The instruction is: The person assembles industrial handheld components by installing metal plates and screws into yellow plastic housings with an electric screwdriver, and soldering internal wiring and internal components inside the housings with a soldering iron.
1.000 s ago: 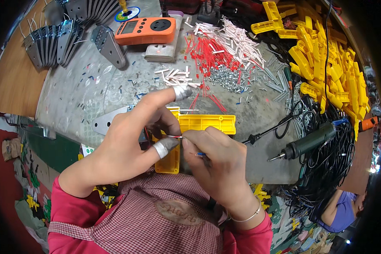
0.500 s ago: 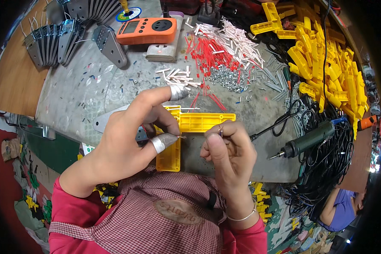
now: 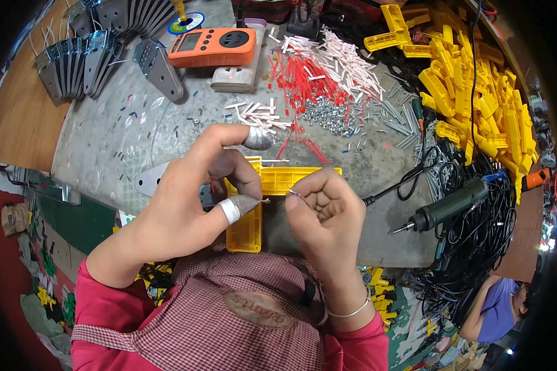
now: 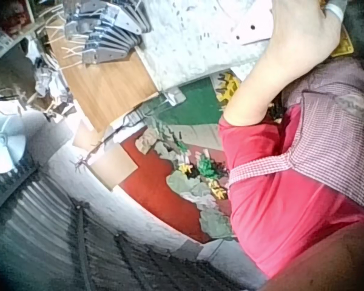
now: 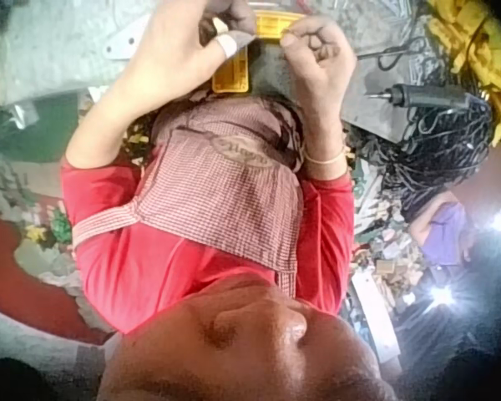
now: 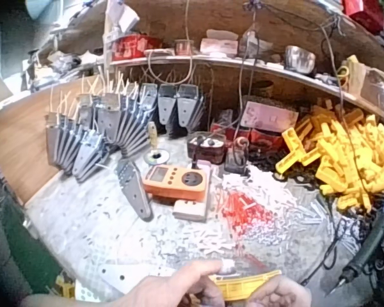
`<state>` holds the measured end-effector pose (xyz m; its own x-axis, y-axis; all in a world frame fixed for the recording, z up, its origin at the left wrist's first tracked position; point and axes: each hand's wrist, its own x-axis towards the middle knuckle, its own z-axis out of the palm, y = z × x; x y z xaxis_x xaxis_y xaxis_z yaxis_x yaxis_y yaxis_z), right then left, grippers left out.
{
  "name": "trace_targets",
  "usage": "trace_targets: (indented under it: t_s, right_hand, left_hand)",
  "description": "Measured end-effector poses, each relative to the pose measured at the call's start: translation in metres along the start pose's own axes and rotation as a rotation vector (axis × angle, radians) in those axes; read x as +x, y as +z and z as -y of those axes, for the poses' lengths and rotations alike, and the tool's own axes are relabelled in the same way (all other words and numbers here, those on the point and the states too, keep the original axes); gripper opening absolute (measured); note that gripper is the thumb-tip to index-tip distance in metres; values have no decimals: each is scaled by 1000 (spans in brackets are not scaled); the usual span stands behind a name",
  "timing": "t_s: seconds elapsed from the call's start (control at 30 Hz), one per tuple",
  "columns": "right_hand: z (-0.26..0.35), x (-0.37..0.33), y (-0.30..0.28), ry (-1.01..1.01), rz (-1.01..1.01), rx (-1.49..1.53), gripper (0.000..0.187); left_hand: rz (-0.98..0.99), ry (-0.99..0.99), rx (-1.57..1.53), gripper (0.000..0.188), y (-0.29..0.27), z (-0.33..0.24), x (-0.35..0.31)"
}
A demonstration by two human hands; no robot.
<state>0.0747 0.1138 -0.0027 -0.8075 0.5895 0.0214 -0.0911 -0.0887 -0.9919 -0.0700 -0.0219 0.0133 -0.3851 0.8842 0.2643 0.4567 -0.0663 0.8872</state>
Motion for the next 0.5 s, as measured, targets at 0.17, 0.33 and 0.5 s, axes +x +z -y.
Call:
trace_targets:
  t_s: [0.17,0.33,0.5]
  right_hand:
    - [-1,4,1,111,9,19,7]
    - [-3,5,3,127,36,-15,17]
    - [-1,4,2,134,62,35,19]
  left_hand:
    - [-4,-52,-67,60,0,1,2]
    - [-32,-148,-139,60,3,1,2]
    - [-67,-205,-187,59,3,-3,3]
